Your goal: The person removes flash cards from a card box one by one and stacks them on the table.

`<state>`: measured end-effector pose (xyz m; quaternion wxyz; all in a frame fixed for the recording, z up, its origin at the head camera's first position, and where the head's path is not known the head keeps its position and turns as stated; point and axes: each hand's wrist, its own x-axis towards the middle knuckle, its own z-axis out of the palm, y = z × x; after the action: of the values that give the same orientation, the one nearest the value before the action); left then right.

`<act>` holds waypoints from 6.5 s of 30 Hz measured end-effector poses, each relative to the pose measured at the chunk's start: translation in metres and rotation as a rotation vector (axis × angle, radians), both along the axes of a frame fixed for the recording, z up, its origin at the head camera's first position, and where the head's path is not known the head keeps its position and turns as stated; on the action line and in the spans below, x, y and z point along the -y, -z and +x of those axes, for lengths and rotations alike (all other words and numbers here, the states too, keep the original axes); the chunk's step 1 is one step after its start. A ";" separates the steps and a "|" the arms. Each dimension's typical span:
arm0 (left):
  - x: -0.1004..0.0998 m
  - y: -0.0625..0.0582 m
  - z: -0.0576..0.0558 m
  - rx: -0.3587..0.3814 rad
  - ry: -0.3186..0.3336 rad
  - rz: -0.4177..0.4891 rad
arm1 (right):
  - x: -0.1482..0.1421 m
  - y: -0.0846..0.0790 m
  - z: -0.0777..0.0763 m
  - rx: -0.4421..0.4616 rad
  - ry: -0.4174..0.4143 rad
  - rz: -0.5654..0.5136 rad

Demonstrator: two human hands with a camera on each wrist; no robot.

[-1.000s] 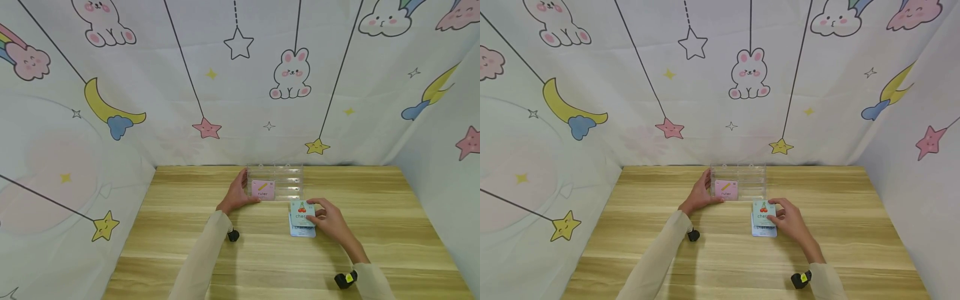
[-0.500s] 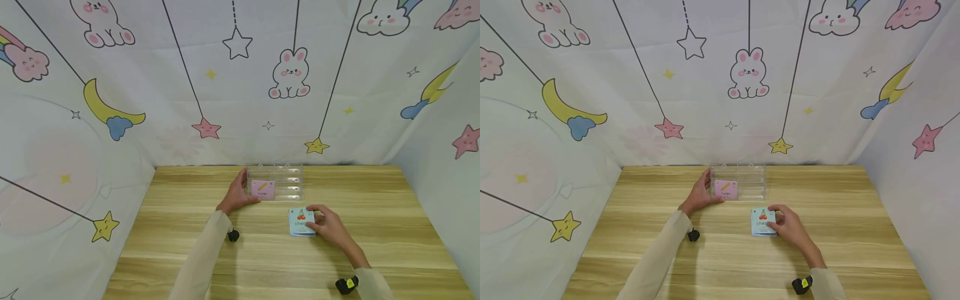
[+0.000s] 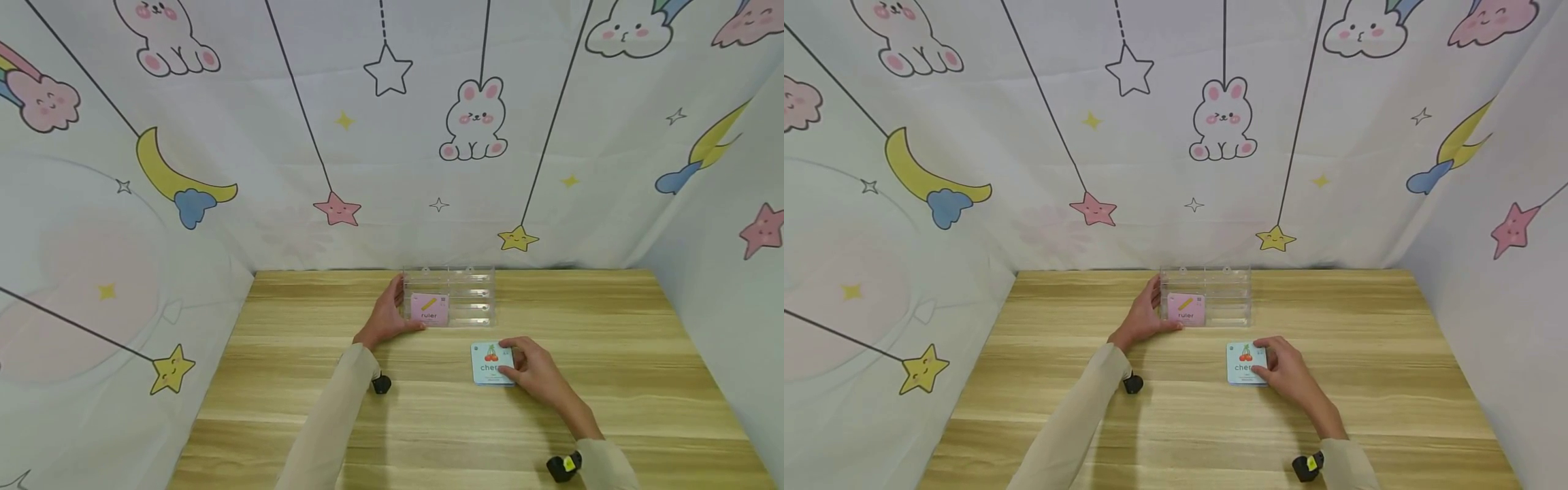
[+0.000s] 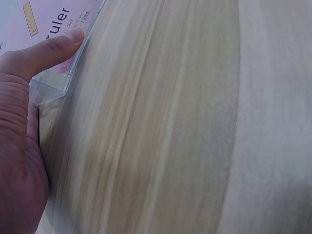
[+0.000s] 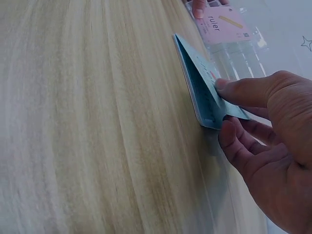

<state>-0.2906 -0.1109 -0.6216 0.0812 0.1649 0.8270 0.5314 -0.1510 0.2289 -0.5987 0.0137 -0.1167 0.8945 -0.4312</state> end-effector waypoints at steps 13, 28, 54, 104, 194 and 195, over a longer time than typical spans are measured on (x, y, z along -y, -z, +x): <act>-0.001 -0.001 0.000 -0.018 0.001 0.004 | -0.002 0.006 0.000 -0.052 -0.015 0.057; 0.000 0.000 -0.002 -0.010 0.005 0.014 | -0.002 0.002 -0.001 -0.048 -0.048 0.128; 0.001 0.002 -0.002 -0.005 0.001 -0.001 | -0.004 -0.004 -0.009 -0.058 -0.044 0.150; -0.002 -0.004 0.002 -0.010 -0.009 -0.013 | 0.083 -0.017 -0.083 -0.055 -0.115 -0.123; -0.002 -0.001 0.004 -0.041 0.004 0.009 | 0.103 -0.026 -0.082 -0.126 -0.044 -0.223; -0.002 -0.001 0.004 -0.037 0.003 0.002 | 0.103 -0.027 -0.081 -0.128 -0.041 -0.234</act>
<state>-0.2869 -0.1089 -0.6205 0.0666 0.1760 0.8274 0.5291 -0.2325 0.1257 -0.5719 -0.0483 -0.1633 0.8346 -0.5239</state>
